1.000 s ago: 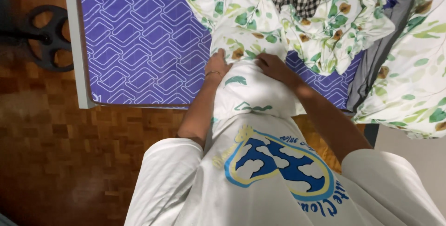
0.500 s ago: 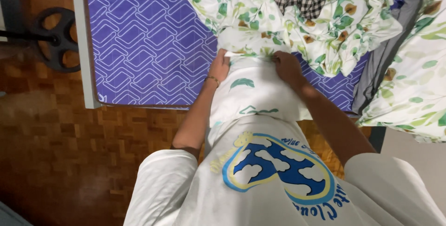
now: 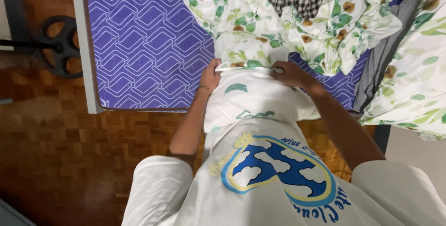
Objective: The person inserts a white pillow into a floral-patterned pillowcase on a bed. They align the pillow with the case opening, push it inside, and then smooth and adjust the fabric to fit the pillow properly.
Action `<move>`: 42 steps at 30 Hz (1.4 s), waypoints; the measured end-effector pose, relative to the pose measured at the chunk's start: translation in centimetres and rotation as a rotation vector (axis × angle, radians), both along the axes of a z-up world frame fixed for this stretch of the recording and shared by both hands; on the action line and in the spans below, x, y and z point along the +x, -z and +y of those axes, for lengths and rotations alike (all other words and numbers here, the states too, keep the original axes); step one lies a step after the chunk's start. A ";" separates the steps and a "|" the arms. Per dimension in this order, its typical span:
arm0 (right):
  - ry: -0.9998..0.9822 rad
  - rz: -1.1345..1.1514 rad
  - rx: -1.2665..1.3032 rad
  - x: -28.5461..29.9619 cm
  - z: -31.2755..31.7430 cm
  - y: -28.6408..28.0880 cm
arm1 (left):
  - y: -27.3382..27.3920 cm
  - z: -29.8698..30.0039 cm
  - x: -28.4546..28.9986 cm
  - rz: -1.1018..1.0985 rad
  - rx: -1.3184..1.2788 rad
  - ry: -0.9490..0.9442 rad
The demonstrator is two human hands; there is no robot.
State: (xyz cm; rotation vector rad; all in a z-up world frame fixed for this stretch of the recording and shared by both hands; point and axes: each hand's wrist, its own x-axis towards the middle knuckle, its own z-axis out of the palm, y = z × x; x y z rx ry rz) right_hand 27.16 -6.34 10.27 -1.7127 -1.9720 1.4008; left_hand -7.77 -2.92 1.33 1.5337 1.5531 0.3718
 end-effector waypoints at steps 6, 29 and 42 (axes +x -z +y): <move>-0.006 -0.372 0.268 3.0 0.4 6.9 | -2.2 -0.7 0.4 -0.266 0.000 0.040; 0.044 -0.048 0.345 -2.8 1.0 2.8 | -6.8 -1.9 1.1 -0.304 0.130 -0.025; -0.179 0.168 0.108 -3.4 1.5 -3.3 | -10.5 -2.4 1.3 -0.208 0.062 0.200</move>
